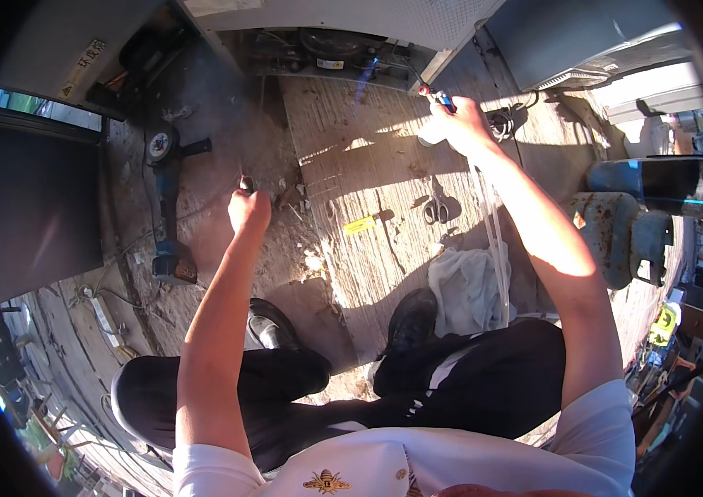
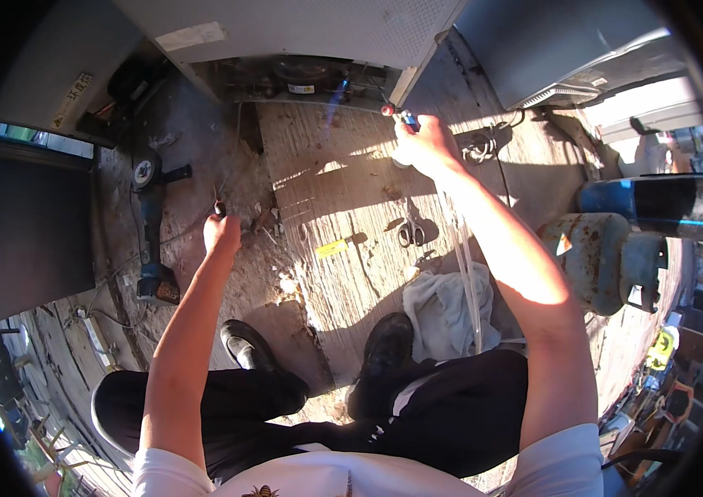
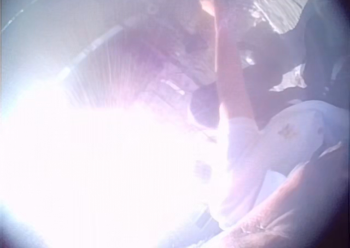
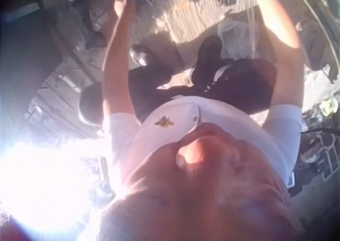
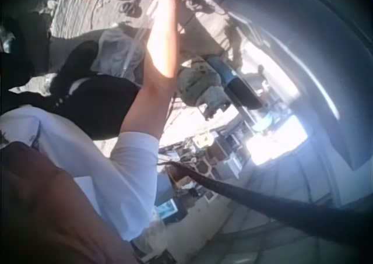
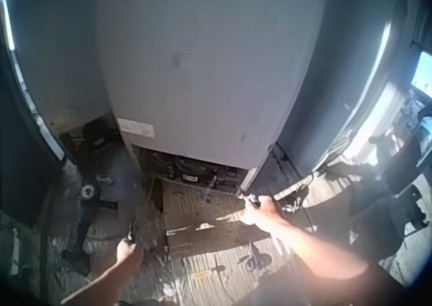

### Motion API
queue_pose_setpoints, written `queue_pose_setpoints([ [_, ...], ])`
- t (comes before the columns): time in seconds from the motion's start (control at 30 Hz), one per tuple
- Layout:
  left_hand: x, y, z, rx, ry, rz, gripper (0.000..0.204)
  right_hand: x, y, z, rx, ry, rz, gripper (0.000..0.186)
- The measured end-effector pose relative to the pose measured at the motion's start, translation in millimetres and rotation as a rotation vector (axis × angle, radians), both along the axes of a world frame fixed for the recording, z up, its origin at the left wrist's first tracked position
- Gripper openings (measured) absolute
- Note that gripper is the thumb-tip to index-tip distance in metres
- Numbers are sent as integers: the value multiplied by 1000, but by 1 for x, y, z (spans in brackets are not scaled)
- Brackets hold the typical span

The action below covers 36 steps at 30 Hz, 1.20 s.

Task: The person applies flux to a pipe, then uses a blowtorch to heat and solder a joint on an appliance. They repeatedly apply heat and solder to the connection point while seated on the floor.

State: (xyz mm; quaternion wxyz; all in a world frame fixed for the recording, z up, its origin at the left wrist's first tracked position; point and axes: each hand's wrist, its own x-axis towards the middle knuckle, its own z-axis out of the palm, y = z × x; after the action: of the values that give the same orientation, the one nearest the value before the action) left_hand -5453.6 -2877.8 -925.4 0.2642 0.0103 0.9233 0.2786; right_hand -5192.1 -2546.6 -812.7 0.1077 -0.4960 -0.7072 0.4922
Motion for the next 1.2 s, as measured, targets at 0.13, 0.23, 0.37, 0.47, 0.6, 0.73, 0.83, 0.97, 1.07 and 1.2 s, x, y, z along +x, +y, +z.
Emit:
queue_pose_setpoints([
  [0.13,58,52,45,496,-517,26,8,8,10,-10,92,-53,-85,33],
  [0.23,101,78,68,570,-704,4,6,0,15,2,86,-194,-59,34],
  [0.37,139,107,60,578,-872,-42,8,-19,15,18,-6,-201,-27,33],
  [0.47,166,134,79,535,-799,-64,12,-17,21,25,-55,-279,42,33],
  [0.6,174,165,81,511,-749,-60,14,-17,19,18,-24,-254,12,40],
  [0.73,164,196,58,483,-685,-52,31,-30,15,20,21,-297,27,45],
  [0.83,172,212,70,558,-725,-51,30,-24,9,35,-47,-301,2,46],
  [0.97,172,232,69,514,-771,-95,43,-19,5,39,-38,-245,-25,43],
  [1.07,180,252,67,583,-720,-9,36,-9,16,29,23,-277,13,40],
  [1.2,157,278,20,539,-436,-80,46,-24,10,29,-3,-208,31,37],
])
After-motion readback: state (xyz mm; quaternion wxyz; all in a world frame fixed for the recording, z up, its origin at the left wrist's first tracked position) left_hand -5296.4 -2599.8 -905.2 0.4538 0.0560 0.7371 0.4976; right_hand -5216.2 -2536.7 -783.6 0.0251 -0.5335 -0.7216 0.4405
